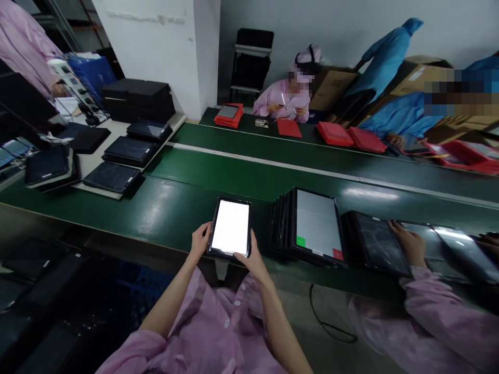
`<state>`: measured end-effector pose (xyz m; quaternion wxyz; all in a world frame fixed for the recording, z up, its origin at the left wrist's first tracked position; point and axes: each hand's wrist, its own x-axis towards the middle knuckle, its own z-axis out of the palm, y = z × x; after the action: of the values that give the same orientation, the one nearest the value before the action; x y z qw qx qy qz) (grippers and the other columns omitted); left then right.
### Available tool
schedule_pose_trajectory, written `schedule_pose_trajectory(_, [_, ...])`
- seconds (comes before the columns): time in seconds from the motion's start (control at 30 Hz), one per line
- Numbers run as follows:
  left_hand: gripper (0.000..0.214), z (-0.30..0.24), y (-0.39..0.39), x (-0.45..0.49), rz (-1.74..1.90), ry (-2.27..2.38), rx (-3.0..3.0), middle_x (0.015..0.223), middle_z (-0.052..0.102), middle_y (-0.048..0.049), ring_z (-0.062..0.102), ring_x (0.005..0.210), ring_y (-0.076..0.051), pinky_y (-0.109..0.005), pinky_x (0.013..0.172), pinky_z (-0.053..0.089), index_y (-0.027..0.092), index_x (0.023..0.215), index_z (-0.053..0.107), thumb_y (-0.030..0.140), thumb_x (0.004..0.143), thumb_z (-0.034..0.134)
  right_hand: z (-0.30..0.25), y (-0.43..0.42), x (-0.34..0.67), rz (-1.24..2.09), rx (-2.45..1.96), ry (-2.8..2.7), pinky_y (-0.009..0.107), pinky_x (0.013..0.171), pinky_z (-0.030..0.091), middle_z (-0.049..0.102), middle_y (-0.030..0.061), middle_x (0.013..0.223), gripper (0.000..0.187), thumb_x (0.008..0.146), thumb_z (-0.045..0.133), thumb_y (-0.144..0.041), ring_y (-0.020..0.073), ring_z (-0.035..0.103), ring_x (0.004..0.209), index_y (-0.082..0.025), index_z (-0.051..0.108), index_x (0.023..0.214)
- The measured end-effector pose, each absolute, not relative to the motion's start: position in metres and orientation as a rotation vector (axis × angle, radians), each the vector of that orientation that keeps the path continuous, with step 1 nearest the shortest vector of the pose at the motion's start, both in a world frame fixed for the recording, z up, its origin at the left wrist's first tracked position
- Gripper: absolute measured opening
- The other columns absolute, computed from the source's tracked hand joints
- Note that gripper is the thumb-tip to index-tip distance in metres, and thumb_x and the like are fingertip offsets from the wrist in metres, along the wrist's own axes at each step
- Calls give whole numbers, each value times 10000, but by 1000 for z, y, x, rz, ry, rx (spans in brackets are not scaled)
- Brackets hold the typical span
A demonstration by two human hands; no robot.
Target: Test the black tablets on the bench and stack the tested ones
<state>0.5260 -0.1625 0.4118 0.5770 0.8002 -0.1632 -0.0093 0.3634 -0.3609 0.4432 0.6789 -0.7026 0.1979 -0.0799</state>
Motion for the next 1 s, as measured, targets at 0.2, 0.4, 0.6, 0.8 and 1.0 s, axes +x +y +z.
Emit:
schedule_pose_trajectory(0.2, [406, 410, -163, 526, -30, -371, 1871, 1250, 801, -111, 740, 1196, -278, -422, 1073, 569, 203, 1183, 814, 475, 1039, 549, 442, -358, 367, -230, -1579, 463, 520, 1334, 270, 339, 141, 1749, 1209, 787, 850, -519, 319, 346, 1617, -235, 148, 1729])
schedule_pose_trajectory(0.4, [425, 408, -163, 527, -40, -374, 1878, 1261, 798, -106, 732, 1212, -275, -419, 1088, 561, 211, 1203, 809, 497, 1044, 539, 441, -354, 376, -313, -1553, 553, 520, 1341, 269, 383, 117, 1731, 1052, 811, 789, -466, 310, 369, 1608, -231, 269, 1695])
schedule_pose_trajectory(0.6, [431, 406, -163, 528, -57, -373, 1885, 1270, 796, -105, 731, 1210, -275, -418, 1084, 556, 207, 1214, 805, 497, 1048, 532, 438, -353, 376, -310, -1577, 570, 525, 1340, 274, 381, 112, 1732, 1045, 818, 768, -476, 308, 369, 1608, -237, 258, 1699])
schedule_pose_trajectory(0.8, [428, 406, -164, 528, -41, -367, 1890, 1260, 799, -105, 734, 1205, -274, -416, 1081, 559, 209, 1189, 813, 500, 1048, 532, 445, -356, 375, -270, -1588, 579, 556, 1329, 290, 394, 124, 1725, 1041, 847, 762, -539, 324, 391, 1596, -233, 254, 1702])
schedule_pose_trajectory(1.0, [427, 406, -164, 527, -38, -359, 1871, 1256, 800, -105, 736, 1201, -272, -415, 1077, 565, 210, 1194, 812, 500, 1047, 535, 477, -343, 383, -540, -1974, 420, 549, 1358, 236, 489, 82, 1666, 650, 994, 614, -479, 294, 373, 1599, -258, 494, 1594])
